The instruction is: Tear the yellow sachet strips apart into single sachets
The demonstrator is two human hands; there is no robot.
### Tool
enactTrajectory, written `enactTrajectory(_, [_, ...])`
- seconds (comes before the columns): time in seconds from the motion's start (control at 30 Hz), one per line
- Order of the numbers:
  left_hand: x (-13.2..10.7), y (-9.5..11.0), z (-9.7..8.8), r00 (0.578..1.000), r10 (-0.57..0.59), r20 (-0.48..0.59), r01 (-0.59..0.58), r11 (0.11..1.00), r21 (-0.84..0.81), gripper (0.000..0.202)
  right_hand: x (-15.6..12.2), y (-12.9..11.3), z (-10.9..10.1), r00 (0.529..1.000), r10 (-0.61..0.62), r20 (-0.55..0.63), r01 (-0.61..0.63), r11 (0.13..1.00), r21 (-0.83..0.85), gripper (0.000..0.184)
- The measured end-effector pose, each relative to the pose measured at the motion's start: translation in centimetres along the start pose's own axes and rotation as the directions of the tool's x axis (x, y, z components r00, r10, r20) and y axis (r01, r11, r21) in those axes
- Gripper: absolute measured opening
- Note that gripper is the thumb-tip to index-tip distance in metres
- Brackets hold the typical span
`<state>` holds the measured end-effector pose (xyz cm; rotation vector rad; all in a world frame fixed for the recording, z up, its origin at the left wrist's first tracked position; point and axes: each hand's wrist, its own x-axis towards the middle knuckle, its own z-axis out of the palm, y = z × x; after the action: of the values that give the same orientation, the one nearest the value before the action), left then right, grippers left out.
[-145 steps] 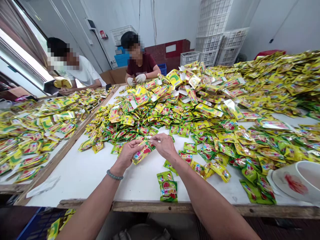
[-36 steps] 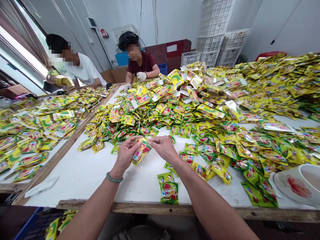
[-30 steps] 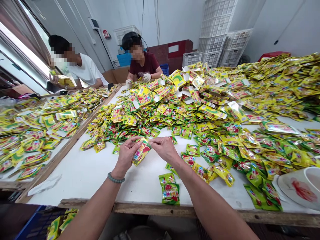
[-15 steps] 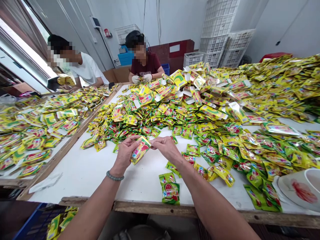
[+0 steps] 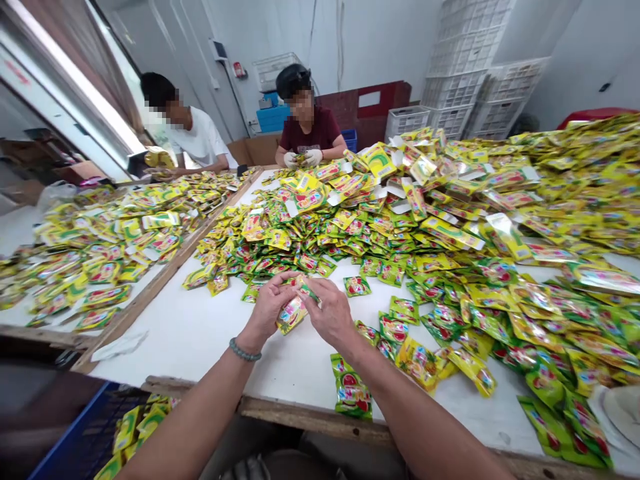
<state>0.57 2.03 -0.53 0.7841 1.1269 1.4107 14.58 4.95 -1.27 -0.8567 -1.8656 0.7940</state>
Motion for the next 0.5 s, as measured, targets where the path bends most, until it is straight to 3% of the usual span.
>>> enactTrajectory(0.1, [-0.2, 0.9, -0.3, 1.000, -0.001, -0.007, 0.002, 0.997, 0.071, 0.055, -0.1, -0.2, 0.0, 0.999, -0.001, 0.039, 0.000, 1.000, 0.013, 0.027])
enactTrajectory(0.2, [-1.8, 4.3, -1.8, 0.999, -0.001, 0.041, -0.015, 0.929, 0.370, 0.051, 0.0, -0.1, -0.4, 0.994, 0.023, 0.107, -0.026, 0.999, 0.032, 0.033])
enactTrajectory(0.27, [-4.4, 7.5, -4.2, 0.996, -0.046, 0.079, -0.020, 0.731, 0.682, 0.044, 0.1, 0.2, -0.8, 0.993, 0.059, 0.099, -0.061, 0.998, 0.015, 0.036])
enactTrajectory(0.33, [-8.3, 10.5, -7.8, 0.979, -0.185, 0.081, 0.005, 0.425, 0.905, 0.035, 0.2, 0.4, -1.1, 0.991, 0.114, 0.070, -0.113, 0.994, -0.008, 0.037])
enactTrajectory(0.43, [-14.1, 13.4, -14.8, 0.925, -0.370, -0.085, 0.115, 0.062, 0.991, 0.030, 0.4, 0.7, -1.4, 0.983, 0.167, 0.070, -0.164, 0.985, -0.048, 0.032])
enactTrajectory(0.47, [-15.4, 13.9, -17.3, 0.918, -0.366, -0.153, 0.165, 0.001, 0.986, 0.032, 0.5, 0.8, -1.5, 0.983, 0.172, 0.069, -0.167, 0.984, -0.069, 0.030])
enactTrajectory(0.5, [-16.1, 14.3, -19.6, 0.941, -0.272, -0.202, 0.200, -0.037, 0.979, 0.035, 0.6, 0.9, -1.5, 0.983, 0.172, 0.059, -0.166, 0.981, -0.097, 0.029])
